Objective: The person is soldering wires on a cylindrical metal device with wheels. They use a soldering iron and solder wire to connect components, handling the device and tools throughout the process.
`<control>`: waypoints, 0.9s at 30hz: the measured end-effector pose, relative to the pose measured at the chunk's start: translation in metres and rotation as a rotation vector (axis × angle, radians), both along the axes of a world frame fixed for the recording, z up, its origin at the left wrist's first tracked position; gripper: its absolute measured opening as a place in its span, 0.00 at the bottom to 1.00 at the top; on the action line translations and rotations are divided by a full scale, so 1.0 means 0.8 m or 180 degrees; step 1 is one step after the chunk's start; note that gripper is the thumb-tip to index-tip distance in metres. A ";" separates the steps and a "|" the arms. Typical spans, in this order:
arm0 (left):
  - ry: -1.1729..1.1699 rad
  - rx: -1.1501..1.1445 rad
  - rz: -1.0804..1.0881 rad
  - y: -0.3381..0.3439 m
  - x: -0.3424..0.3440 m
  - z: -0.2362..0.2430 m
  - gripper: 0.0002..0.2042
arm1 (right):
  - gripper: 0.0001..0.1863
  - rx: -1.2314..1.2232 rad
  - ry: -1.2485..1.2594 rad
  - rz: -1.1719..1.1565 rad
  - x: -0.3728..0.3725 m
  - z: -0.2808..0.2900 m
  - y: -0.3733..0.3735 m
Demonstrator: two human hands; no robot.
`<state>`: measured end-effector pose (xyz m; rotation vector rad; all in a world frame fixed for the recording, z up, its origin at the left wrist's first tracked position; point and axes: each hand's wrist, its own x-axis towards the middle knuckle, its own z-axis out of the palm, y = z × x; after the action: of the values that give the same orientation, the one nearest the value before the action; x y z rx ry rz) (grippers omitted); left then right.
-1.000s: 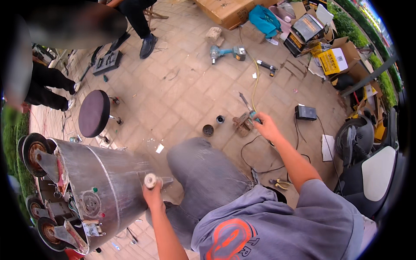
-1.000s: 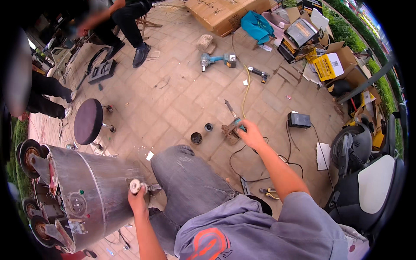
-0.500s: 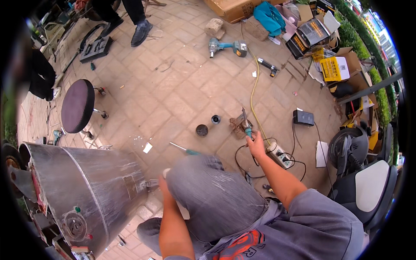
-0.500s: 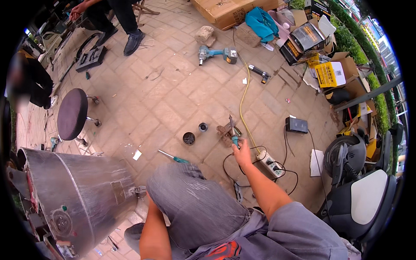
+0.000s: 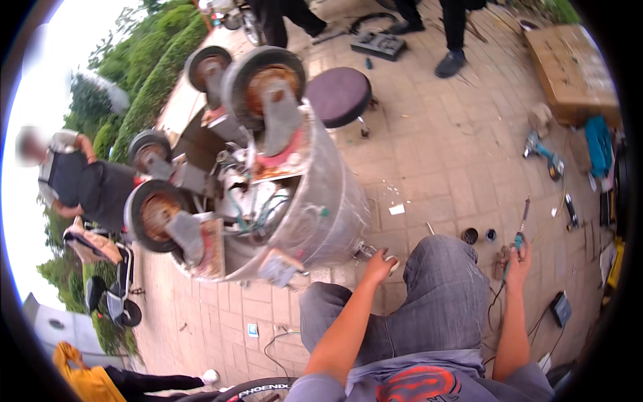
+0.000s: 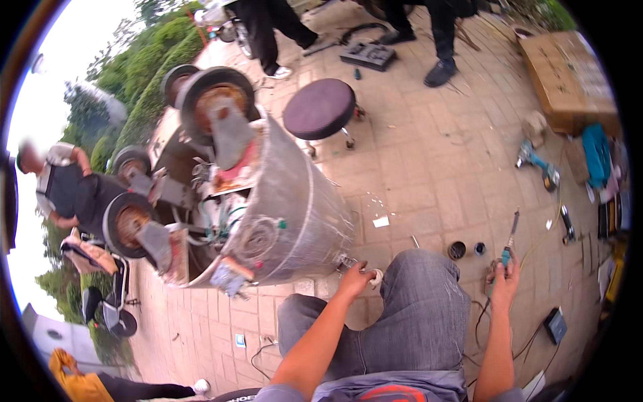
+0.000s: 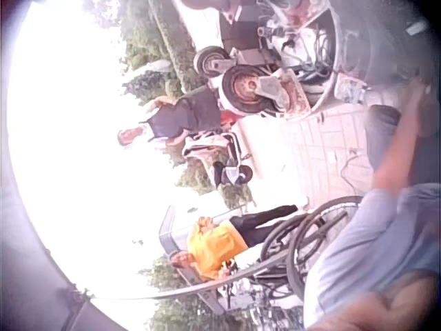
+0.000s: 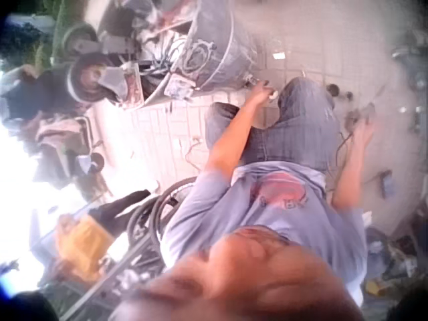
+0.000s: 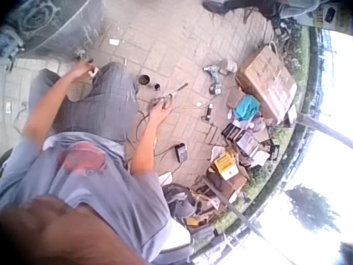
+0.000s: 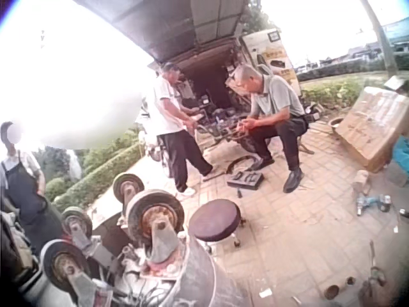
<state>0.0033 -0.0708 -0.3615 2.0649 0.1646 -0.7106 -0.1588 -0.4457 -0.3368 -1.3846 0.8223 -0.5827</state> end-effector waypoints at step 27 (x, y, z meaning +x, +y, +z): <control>-0.2874 0.1431 -0.0794 0.080 0.089 0.507 0.15 | 0.19 -0.0339 -0.2458 0.1434 0.022 0.306 0.084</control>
<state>0.0741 -0.0066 0.0439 2.6618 -0.4933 0.1971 -0.1415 -0.3781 -0.0916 -1.2383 -0.1401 -0.7330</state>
